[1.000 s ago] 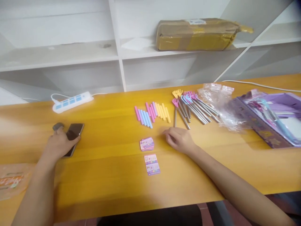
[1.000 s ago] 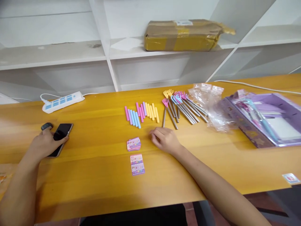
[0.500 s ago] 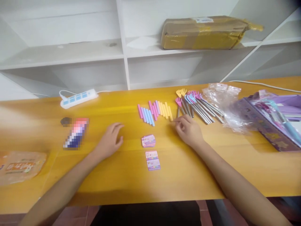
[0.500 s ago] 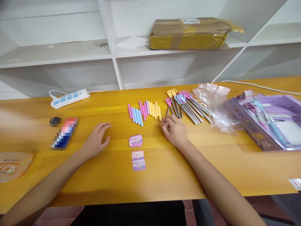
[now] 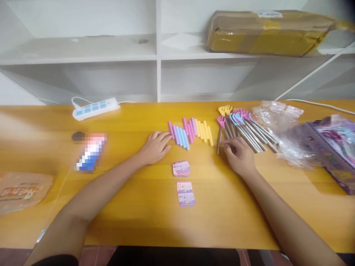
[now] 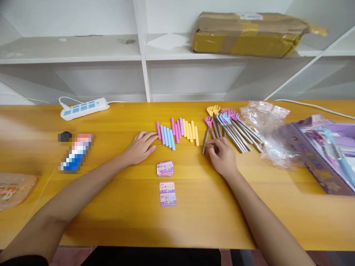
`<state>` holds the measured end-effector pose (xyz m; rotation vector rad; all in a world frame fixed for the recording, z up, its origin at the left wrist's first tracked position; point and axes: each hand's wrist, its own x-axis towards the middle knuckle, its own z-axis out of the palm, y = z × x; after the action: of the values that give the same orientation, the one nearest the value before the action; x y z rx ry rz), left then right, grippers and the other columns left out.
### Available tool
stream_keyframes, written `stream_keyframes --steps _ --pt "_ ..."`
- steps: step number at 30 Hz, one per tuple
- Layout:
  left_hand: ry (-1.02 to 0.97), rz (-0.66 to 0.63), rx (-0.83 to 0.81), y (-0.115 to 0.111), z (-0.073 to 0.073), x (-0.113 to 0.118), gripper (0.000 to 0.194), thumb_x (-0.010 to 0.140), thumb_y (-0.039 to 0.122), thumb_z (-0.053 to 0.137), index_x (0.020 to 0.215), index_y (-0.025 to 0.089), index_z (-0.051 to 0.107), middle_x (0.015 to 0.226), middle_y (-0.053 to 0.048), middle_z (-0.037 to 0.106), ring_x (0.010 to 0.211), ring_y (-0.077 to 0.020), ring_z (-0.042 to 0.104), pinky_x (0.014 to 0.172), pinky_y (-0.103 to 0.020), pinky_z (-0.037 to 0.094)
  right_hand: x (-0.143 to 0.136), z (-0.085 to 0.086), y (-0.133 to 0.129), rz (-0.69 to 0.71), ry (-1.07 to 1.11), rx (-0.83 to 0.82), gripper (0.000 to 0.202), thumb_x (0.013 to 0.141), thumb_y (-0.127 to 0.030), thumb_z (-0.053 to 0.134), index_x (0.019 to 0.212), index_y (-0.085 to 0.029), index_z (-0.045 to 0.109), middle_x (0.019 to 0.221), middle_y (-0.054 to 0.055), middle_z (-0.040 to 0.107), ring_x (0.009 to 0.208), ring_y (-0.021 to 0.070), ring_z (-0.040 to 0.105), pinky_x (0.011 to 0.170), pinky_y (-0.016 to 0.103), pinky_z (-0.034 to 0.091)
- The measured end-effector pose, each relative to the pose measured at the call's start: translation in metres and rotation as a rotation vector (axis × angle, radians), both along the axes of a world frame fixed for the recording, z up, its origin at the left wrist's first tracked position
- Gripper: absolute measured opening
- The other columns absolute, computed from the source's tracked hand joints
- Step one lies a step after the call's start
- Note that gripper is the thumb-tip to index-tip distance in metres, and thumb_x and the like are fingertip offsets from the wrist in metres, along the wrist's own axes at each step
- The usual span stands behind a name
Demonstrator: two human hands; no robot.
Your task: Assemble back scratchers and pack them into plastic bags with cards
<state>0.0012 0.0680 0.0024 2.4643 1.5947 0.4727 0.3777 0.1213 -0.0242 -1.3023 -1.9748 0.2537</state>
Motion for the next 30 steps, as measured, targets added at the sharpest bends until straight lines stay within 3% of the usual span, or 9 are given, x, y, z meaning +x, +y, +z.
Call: stream_keyframes --steps 5,12,16,18,20,23,25,27,30 --pt "-0.034 0.008 0.0 -0.003 0.003 0.001 0.047 0.108 0.034 0.044 0.153 0.022 0.053 0.155 -0.009 0.056 0.137 -0.0301 0.046 0.119 -0.05 0.038 -0.004 0.001 -0.003 0.012 -0.021 -0.034 0.021 0.1 -0.03 0.055 0.098 -0.022 0.075 0.097 0.006 0.067 0.082 0.0181 0.062 0.078 0.034 0.05" --pt "0.039 -0.003 0.016 -0.002 -0.003 0.005 0.05 0.109 0.033 0.04 0.158 0.03 0.05 0.156 -0.009 0.054 0.135 -0.033 0.046 0.114 -0.055 0.041 -0.001 0.006 -0.005 -0.017 -0.01 -0.048 0.021 0.099 -0.03 0.056 0.096 -0.021 0.075 0.095 0.006 0.067 0.074 0.0167 0.058 0.07 0.032 0.047" --pt "0.029 0.002 -0.013 -0.011 0.015 -0.007 0.051 0.107 0.029 0.042 0.158 0.021 0.046 0.154 -0.012 0.057 0.137 -0.0291 0.049 0.118 -0.047 0.041 0.002 0.008 -0.007 -0.013 -0.015 -0.057 0.021 0.099 -0.029 0.056 0.095 -0.022 0.075 0.095 0.006 0.068 0.074 0.0161 0.057 0.069 0.031 0.046" --pt "0.141 0.119 0.037 -0.029 0.034 -0.029 0.049 0.103 0.027 0.048 0.15 0.015 0.052 0.146 -0.017 0.061 0.136 -0.034 0.051 0.12 -0.053 0.038 0.004 0.009 -0.009 0.001 -0.011 -0.047 0.021 0.099 -0.029 0.056 0.094 -0.022 0.075 0.095 0.006 0.068 0.075 0.0162 0.058 0.07 0.031 0.047" --pt "0.296 0.376 0.108 -0.06 0.052 -0.062 0.048 0.098 0.032 0.054 0.141 0.011 0.058 0.136 -0.022 0.064 0.132 -0.0426 0.053 0.116 -0.063 0.037 0.006 0.011 -0.01 0.013 -0.001 -0.032 0.02 0.099 -0.029 0.056 0.094 -0.021 0.075 0.094 0.006 0.067 0.075 0.0162 0.059 0.07 0.03 0.048" --pt "0.38 0.67 0.157 -0.117 0.064 -0.117 0.068 0.094 0.052 0.059 0.145 0.007 0.053 0.132 -0.026 0.063 0.131 -0.0495 0.053 0.109 -0.066 0.043 0.007 0.015 -0.013 0.008 0.002 0.001 0.02 0.098 -0.027 0.057 0.094 -0.019 0.075 0.094 0.006 0.068 0.074 0.015 0.058 0.072 0.03 0.048" --pt "0.392 0.815 0.199 -0.151 0.06 -0.146 0.08 0.093 0.061 0.059 0.151 0.007 0.048 0.135 -0.026 0.062 0.132 -0.0509 0.053 0.109 -0.066 0.044 0.006 0.018 -0.014 0.002 0.012 0.026 0.02 0.098 -0.027 0.058 0.094 -0.018 0.076 0.094 0.006 0.068 0.075 0.0143 0.058 0.074 0.029 0.049" --pt "0.342 0.891 0.177 -0.175 0.049 -0.163 0.083 0.09 0.066 0.062 0.153 0.015 0.048 0.133 -0.021 0.065 0.128 -0.0483 0.057 0.107 -0.063 0.046 0.004 0.019 -0.015 -0.004 0.029 0.044 0.021 0.097 -0.027 0.058 0.093 -0.018 0.076 0.093 0.006 0.068 0.074 0.0139 0.059 0.073 0.028 0.049" --pt "0.25 0.92 0.125 -0.191 0.031 -0.17 0.079 0.091 0.064 0.064 0.157 0.024 0.046 0.136 -0.017 0.067 0.128 -0.0449 0.059 0.108 -0.059 0.046 0.004 0.017 -0.015 -0.008 0.033 0.042 0.021 0.096 -0.028 0.058 0.092 -0.018 0.076 0.093 0.006 0.068 0.074 0.0141 0.06 0.075 0.028 0.049"
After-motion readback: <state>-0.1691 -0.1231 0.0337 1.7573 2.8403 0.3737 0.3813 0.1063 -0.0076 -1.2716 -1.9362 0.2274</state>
